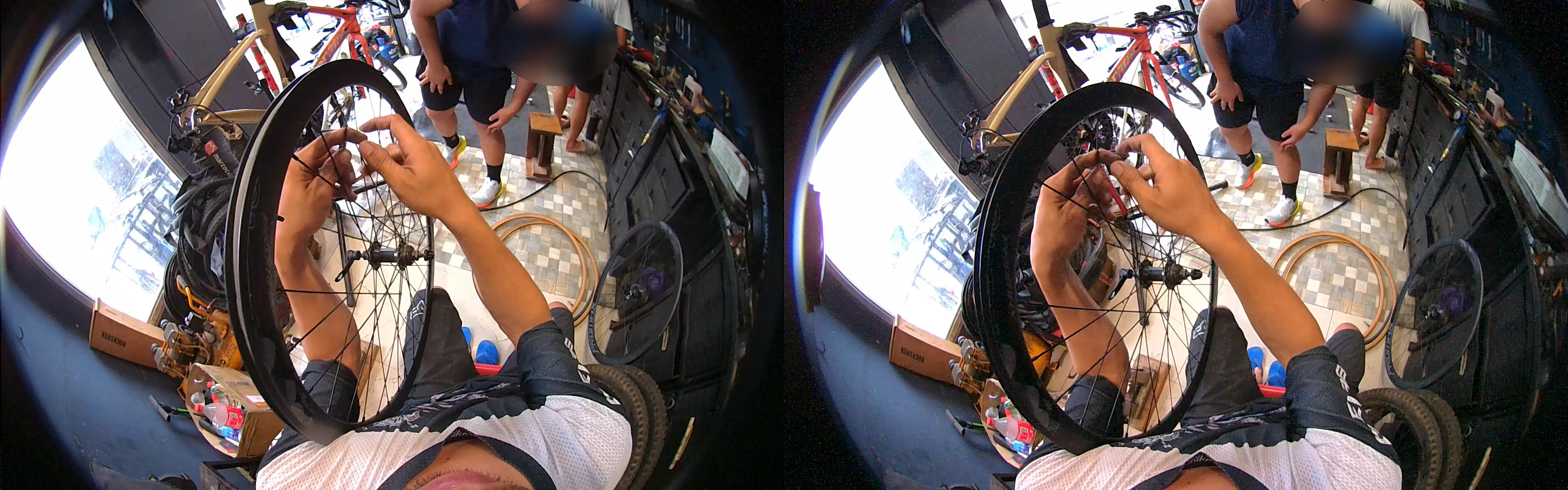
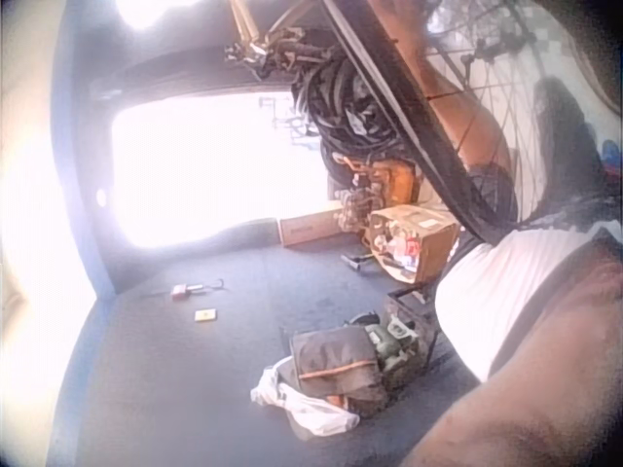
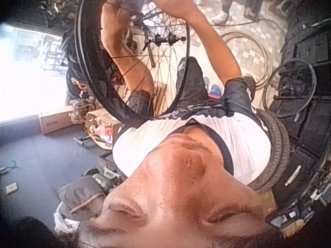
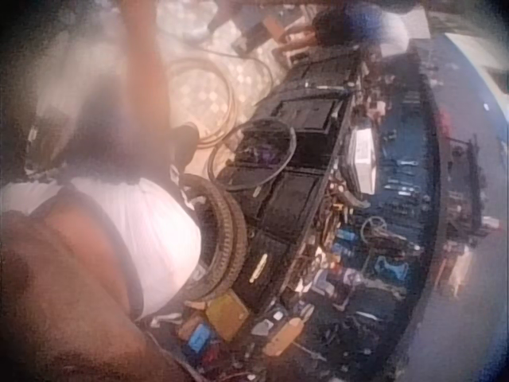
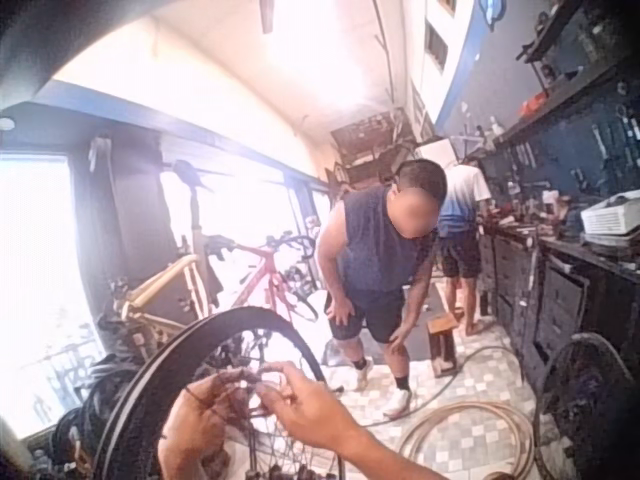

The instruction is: The person laces a bicycle wheel by threading spokes through the rim and hub, adjusting tension by hand. The wheel is held upright and rotated as needed while the person works through the spoke pattern.

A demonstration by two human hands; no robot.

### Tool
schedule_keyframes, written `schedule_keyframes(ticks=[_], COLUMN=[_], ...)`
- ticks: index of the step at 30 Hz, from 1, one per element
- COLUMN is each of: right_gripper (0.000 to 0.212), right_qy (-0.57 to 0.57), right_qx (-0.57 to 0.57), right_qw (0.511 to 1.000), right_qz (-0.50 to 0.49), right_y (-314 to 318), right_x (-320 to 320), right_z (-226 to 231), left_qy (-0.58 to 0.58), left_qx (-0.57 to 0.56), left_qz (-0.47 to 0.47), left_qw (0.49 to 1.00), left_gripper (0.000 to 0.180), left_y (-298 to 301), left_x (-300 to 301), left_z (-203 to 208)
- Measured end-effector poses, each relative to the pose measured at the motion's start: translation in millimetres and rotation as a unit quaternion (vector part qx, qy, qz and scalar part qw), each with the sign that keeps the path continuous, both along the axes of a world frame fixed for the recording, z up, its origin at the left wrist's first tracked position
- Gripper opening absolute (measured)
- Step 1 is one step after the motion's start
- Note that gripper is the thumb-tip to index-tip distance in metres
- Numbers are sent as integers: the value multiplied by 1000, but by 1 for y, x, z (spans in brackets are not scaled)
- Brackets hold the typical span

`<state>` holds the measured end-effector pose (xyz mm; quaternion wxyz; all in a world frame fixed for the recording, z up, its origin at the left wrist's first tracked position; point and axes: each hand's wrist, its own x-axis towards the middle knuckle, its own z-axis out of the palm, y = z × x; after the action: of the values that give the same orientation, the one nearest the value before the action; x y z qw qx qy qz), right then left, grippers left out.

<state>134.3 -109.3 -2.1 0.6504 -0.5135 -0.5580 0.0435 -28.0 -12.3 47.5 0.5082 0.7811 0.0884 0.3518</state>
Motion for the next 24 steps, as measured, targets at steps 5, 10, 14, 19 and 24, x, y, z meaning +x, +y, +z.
schedule_keyframes(ticks=[5, 10, 14, 19, 24], right_gripper=[42, 24, 21, 14, 14], right_qy=[-19, -93, -55, -50, 23], right_qx=[84, 142, 73, 56, 45], right_qw=[996, 983, 996, 997, 998], right_qz=[-26, -64, -3, 4, -29], right_y=[-8, 8, -12, -40, -91], right_x=[1, 7, -2, 5, 33], right_z=[36, 45, 57, 52, 13], left_qy=[-23, -26, -31, -141, -85], left_qx=[-86, -101, -117, -99, -99], left_qz=[-51, -105, -102, -42, -106], left_qw=[995, 989, 987, 984, 986], left_gripper=[24, 18, 17, 11, 89], left_y=[13, 14, 14, 35, 34], left_x=[2, 10, 12, 13, 30], left_z=[-5, -4, -12, -42, -50])
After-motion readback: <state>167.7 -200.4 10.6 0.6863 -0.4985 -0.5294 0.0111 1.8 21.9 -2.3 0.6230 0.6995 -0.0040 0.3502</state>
